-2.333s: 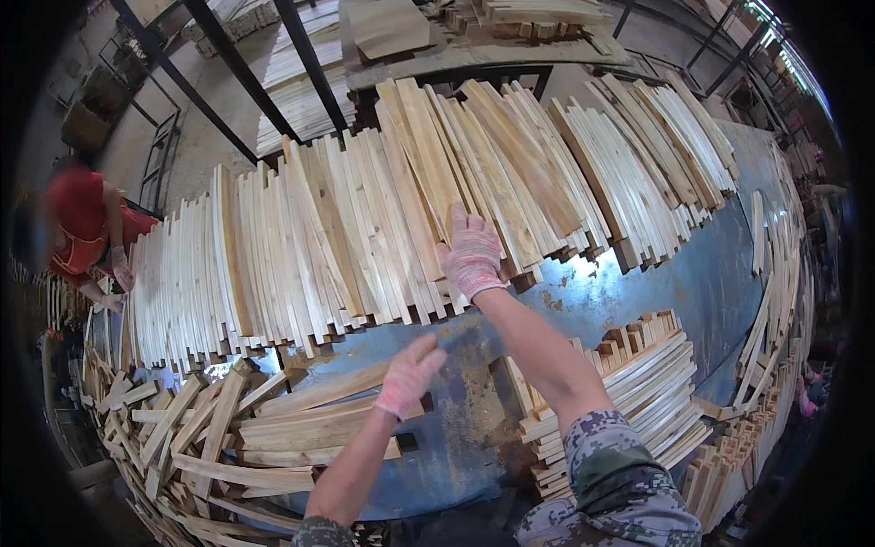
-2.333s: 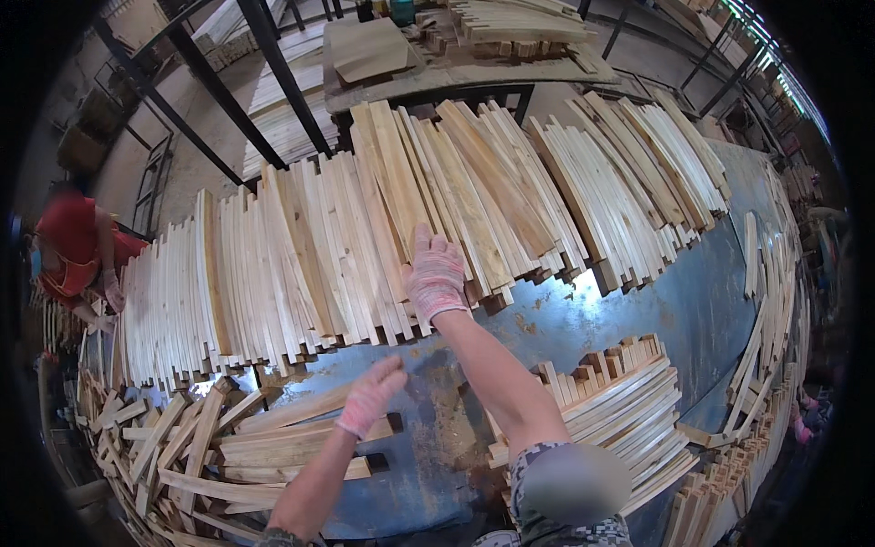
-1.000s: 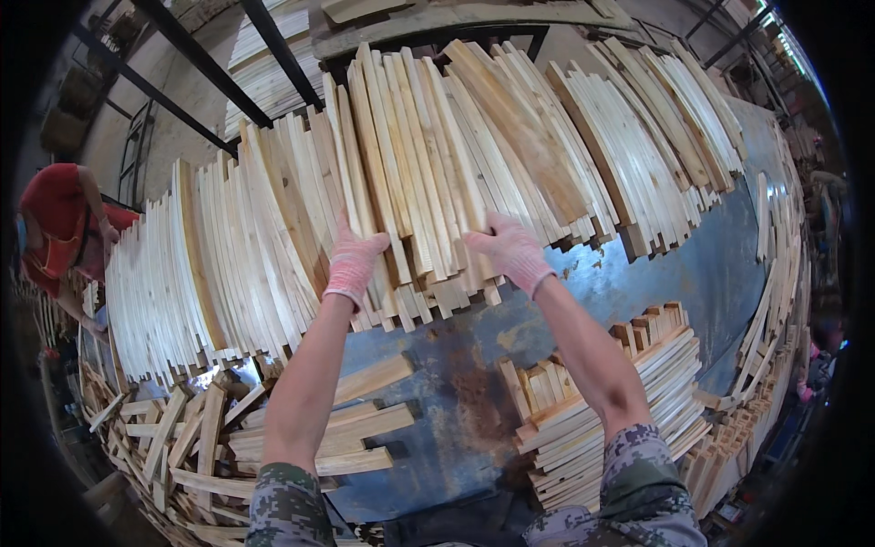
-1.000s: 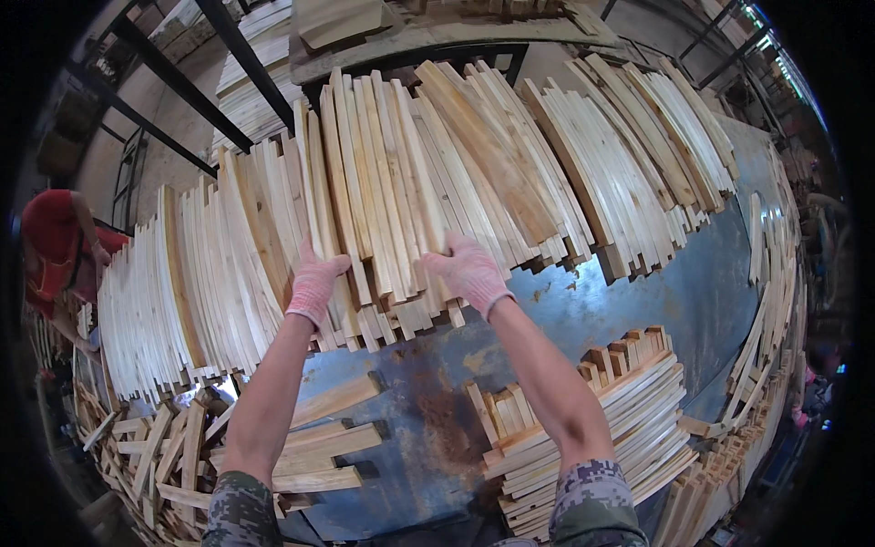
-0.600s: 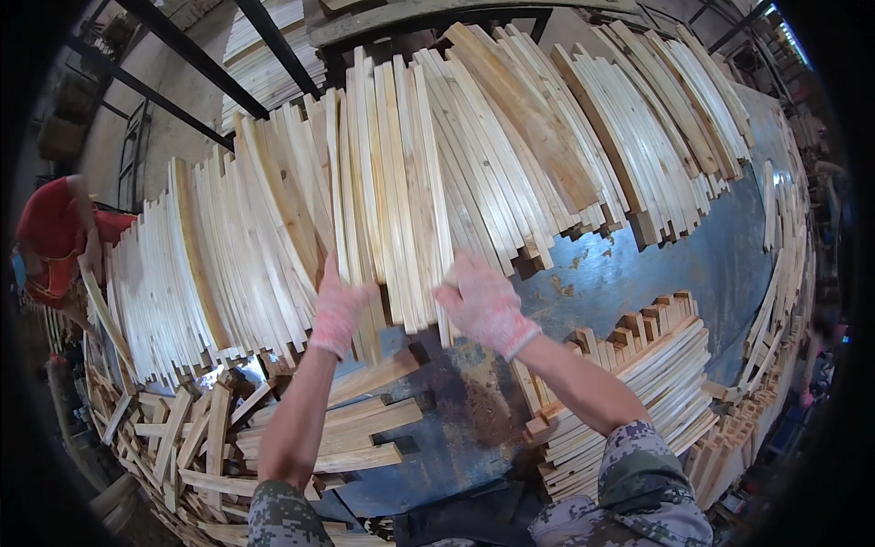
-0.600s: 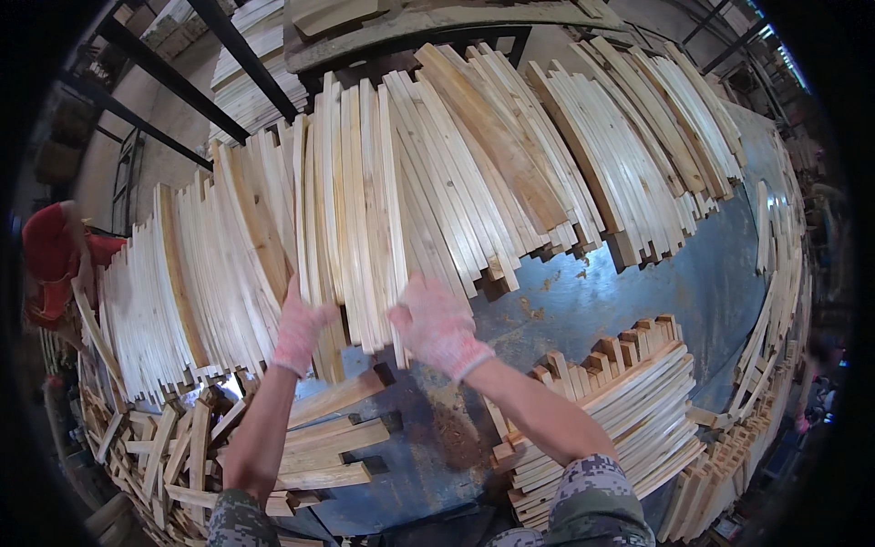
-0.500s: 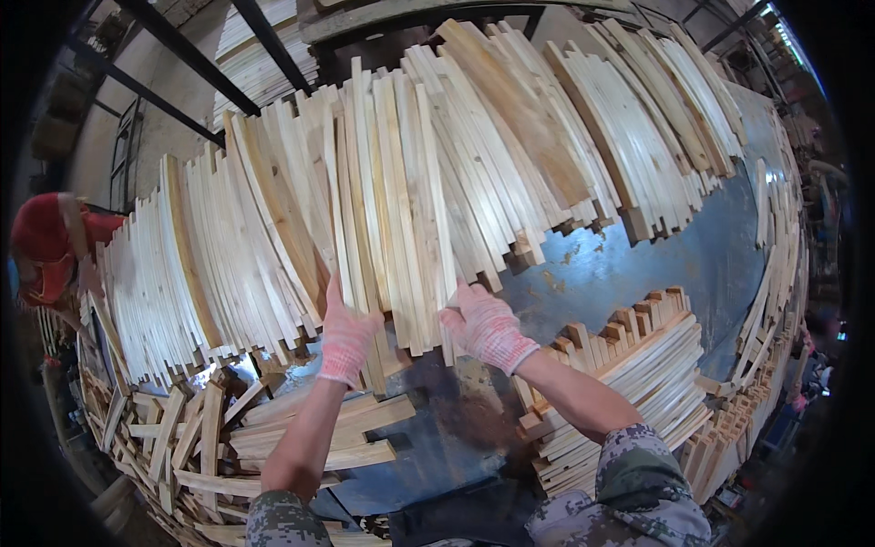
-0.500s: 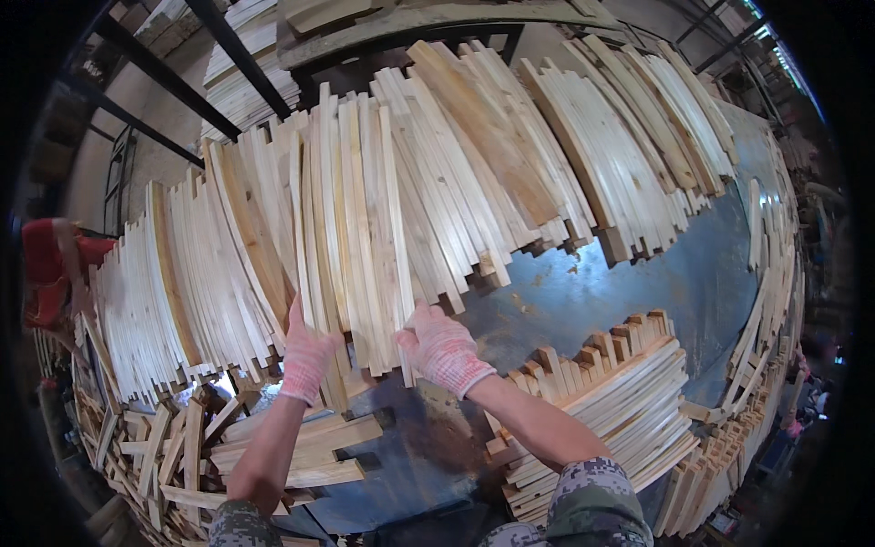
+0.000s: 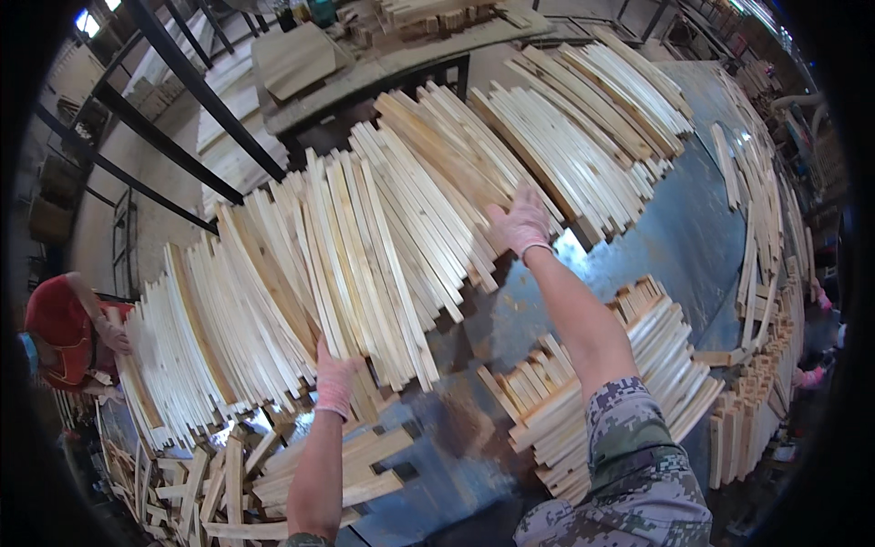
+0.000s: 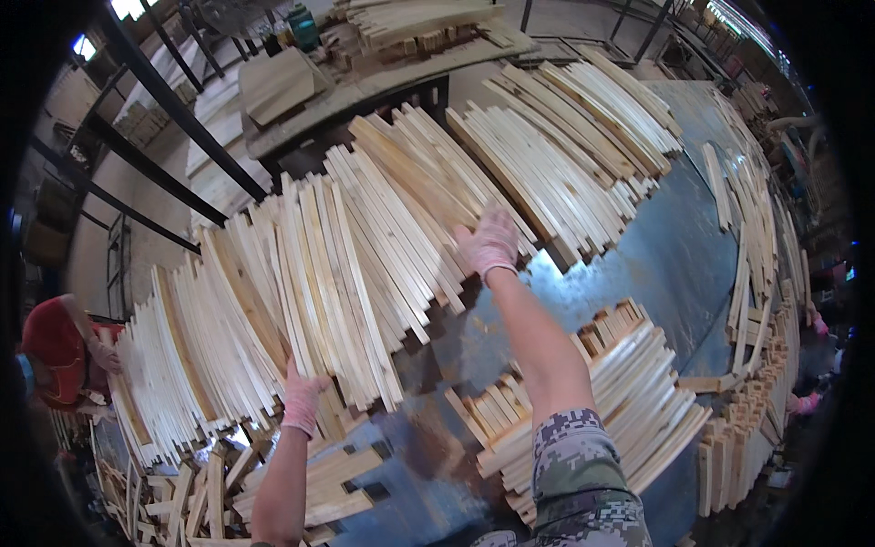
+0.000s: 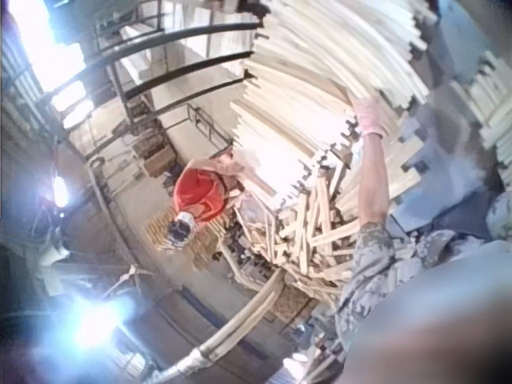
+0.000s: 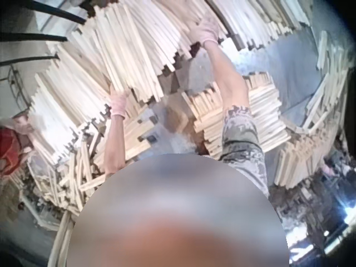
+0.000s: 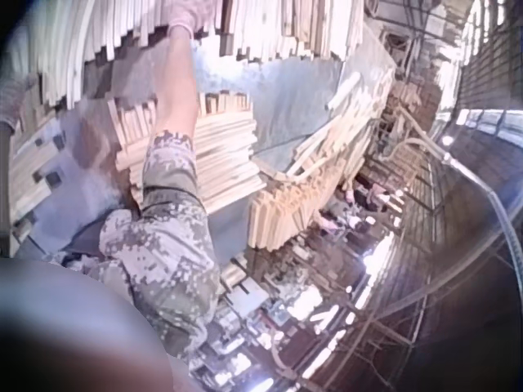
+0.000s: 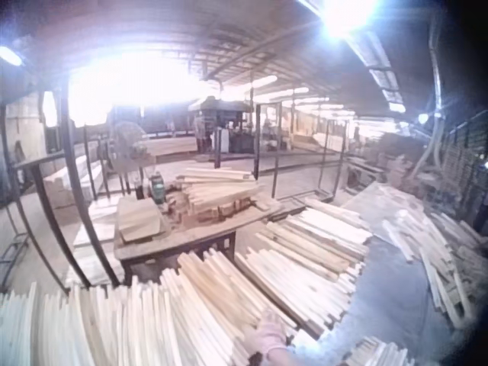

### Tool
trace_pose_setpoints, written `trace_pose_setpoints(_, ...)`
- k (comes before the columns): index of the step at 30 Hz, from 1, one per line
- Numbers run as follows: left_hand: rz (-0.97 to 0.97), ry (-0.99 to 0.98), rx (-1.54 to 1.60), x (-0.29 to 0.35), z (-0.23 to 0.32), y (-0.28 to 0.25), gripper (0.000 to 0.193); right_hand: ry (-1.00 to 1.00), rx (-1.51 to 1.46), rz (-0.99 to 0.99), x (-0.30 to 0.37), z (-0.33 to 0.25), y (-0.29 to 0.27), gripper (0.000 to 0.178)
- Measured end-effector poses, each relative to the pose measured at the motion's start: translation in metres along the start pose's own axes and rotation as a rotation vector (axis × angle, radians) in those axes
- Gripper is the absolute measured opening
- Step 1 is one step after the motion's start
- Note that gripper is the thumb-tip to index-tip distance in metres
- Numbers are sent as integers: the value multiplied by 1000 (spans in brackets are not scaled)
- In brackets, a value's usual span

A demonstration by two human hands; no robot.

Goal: The person picks up bundles of small wooden planks from a metal table and places them onto a conveyor belt. They repeatedly gather the planks, align them, and transfer them to the machine, while another worker organizes wood in the background.

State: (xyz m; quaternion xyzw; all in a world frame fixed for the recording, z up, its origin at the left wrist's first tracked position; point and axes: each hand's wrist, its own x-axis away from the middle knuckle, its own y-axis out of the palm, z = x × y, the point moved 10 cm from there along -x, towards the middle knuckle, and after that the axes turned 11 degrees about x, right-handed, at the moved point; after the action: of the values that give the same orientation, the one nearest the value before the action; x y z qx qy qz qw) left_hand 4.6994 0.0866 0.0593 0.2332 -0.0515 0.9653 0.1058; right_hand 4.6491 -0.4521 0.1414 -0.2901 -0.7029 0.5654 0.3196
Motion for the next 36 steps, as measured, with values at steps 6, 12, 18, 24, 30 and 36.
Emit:
trace_pose_setpoints(6,-1,-38,12,9,5,0,100,-60,99,-171,-1,-30,-1,107)
trace_pose_setpoints(12,28,-100,37,5,-4,-5,104,-245,167,-39,27,-67,-15,102)
trace_pose_setpoints(18,22,21,-3,16,31,-4,105,-88,127,-382,50,-55,-1,46)
trace_pose_setpoints(24,80,-32,-130,85,122,65,101,-112,-3,-375,166,-13,3,53)
trace_pose_setpoints(30,-62,18,30,73,125,234,88,-120,-230,-330,219,22,-8,58)
trace_pose_setpoints(36,-210,42,-413,6,50,239,97,-243,-472,-373,247,16,6,46)
